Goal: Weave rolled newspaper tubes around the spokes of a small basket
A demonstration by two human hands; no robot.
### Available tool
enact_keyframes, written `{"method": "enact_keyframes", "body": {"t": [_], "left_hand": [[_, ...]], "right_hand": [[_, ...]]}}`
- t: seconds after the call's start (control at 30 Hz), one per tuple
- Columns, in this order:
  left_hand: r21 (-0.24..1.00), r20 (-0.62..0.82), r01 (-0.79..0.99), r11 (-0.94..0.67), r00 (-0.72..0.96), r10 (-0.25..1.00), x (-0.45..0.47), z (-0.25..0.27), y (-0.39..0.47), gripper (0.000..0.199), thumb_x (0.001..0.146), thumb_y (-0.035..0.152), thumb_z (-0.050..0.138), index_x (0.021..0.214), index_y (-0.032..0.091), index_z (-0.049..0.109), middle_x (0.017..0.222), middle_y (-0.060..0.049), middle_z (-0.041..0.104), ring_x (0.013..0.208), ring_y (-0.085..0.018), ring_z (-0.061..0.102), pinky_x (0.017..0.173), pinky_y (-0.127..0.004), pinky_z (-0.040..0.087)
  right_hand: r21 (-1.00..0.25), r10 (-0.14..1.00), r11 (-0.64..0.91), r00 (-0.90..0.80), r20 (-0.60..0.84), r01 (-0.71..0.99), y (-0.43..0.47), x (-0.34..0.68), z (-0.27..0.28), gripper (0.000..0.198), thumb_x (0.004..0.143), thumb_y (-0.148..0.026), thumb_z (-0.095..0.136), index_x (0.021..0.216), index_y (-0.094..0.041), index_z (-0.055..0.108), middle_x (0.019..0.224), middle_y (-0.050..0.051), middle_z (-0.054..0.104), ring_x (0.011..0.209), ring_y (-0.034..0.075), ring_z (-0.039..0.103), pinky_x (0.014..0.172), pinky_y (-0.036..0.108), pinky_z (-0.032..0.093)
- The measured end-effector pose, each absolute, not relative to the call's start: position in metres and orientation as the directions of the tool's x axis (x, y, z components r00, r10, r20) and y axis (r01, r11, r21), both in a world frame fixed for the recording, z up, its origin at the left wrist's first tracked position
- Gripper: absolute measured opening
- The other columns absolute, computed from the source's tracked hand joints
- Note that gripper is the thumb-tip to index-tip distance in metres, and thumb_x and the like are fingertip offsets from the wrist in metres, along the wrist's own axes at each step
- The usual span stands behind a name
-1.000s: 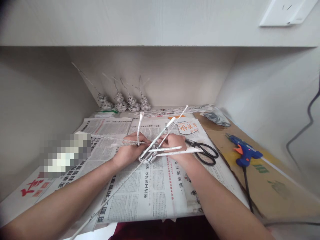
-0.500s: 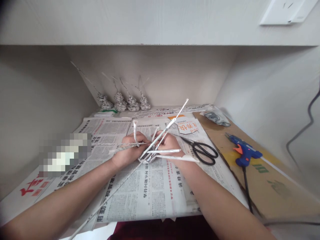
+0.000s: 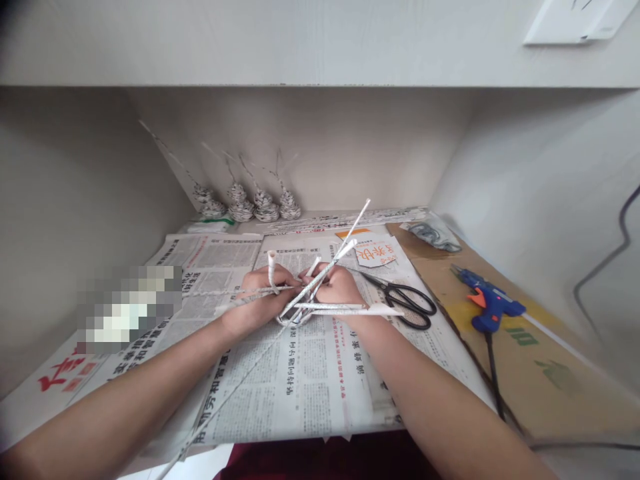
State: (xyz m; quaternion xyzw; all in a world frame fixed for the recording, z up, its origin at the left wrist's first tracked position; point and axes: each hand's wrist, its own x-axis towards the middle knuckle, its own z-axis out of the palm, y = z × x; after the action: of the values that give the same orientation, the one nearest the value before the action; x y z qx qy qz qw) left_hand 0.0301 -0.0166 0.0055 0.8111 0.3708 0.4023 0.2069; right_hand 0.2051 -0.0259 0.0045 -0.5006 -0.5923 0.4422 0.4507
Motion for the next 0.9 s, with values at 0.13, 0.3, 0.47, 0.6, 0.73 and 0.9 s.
{"method": "enact_keyframes", "body": {"t": [0.13, 0.3, 0.47, 0.6, 0.73, 0.9], "left_hand": [[0.637, 0.487, 0.444, -0.63, 0.402, 0.776, 0.03, 0.007, -0.017, 0.011, 0.082, 0.021, 0.066, 0.075, 0.02, 0.073, 0.077, -0.004, 0.069, 0.072, -0.015, 0.063, 0.071, -0.027, 0.049], [0.662, 0.478, 0.438, -0.608, 0.379, 0.793, 0.031, 0.009, -0.018, 0.006, 0.079, 0.021, 0.069, 0.076, 0.021, 0.073, 0.077, -0.003, 0.069, 0.073, -0.015, 0.065, 0.072, -0.027, 0.049], [0.644, 0.466, 0.47, -0.604, 0.385, 0.797, 0.029, 0.009, -0.017, 0.007, 0.079, 0.021, 0.068, 0.074, 0.02, 0.073, 0.076, -0.003, 0.069, 0.071, -0.014, 0.064, 0.07, -0.026, 0.048], [0.616, 0.453, 0.517, -0.594, 0.385, 0.804, 0.028, 0.009, -0.017, 0.01, 0.08, 0.022, 0.066, 0.073, 0.019, 0.072, 0.074, -0.003, 0.069, 0.069, -0.015, 0.063, 0.068, -0.026, 0.047], [0.616, 0.421, 0.549, -0.565, 0.376, 0.825, 0.027, 0.01, -0.018, 0.01, 0.08, 0.023, 0.065, 0.072, 0.019, 0.071, 0.072, -0.003, 0.069, 0.066, -0.014, 0.062, 0.065, -0.025, 0.046], [0.612, 0.406, 0.568, -0.55, 0.371, 0.835, 0.027, 0.011, -0.019, 0.01, 0.079, 0.021, 0.064, 0.071, 0.018, 0.069, 0.07, -0.002, 0.067, 0.064, -0.013, 0.061, 0.062, -0.024, 0.044]], "right_hand": [[-0.934, 0.982, 0.187, -0.028, 0.188, 0.305, -0.022, 0.209, -0.005, 0.007, 0.068, -0.022, 0.066, 0.074, -0.018, 0.068, 0.075, 0.003, 0.071, 0.074, 0.02, 0.067, 0.07, 0.03, 0.052], [-0.892, 0.962, 0.266, -0.043, 0.269, 0.365, -0.022, 0.212, -0.011, 0.006, 0.067, -0.02, 0.065, 0.073, -0.018, 0.064, 0.071, 0.001, 0.068, 0.07, 0.018, 0.065, 0.065, 0.026, 0.05], [-0.867, 0.959, 0.275, -0.052, 0.279, 0.415, -0.033, 0.211, 0.002, 0.004, 0.072, -0.023, 0.061, 0.074, -0.019, 0.062, 0.07, 0.001, 0.068, 0.068, 0.017, 0.064, 0.061, 0.025, 0.048], [-0.831, 0.942, 0.334, -0.149, 0.3, 0.444, -0.036, 0.215, 0.01, 0.005, 0.073, -0.018, 0.058, 0.075, -0.019, 0.063, 0.073, 0.002, 0.068, 0.069, 0.017, 0.064, 0.064, 0.025, 0.048], [-0.786, 0.917, 0.397, -0.24, 0.319, 0.474, -0.036, 0.22, 0.014, 0.012, 0.072, -0.013, 0.057, 0.079, -0.019, 0.065, 0.079, 0.002, 0.07, 0.073, 0.018, 0.065, 0.068, 0.026, 0.049], [-0.765, 0.897, 0.435, -0.304, 0.321, 0.474, -0.037, 0.221, 0.022, 0.012, 0.073, -0.012, 0.058, 0.079, -0.018, 0.066, 0.08, 0.004, 0.07, 0.075, 0.018, 0.065, 0.071, 0.028, 0.05]]}}
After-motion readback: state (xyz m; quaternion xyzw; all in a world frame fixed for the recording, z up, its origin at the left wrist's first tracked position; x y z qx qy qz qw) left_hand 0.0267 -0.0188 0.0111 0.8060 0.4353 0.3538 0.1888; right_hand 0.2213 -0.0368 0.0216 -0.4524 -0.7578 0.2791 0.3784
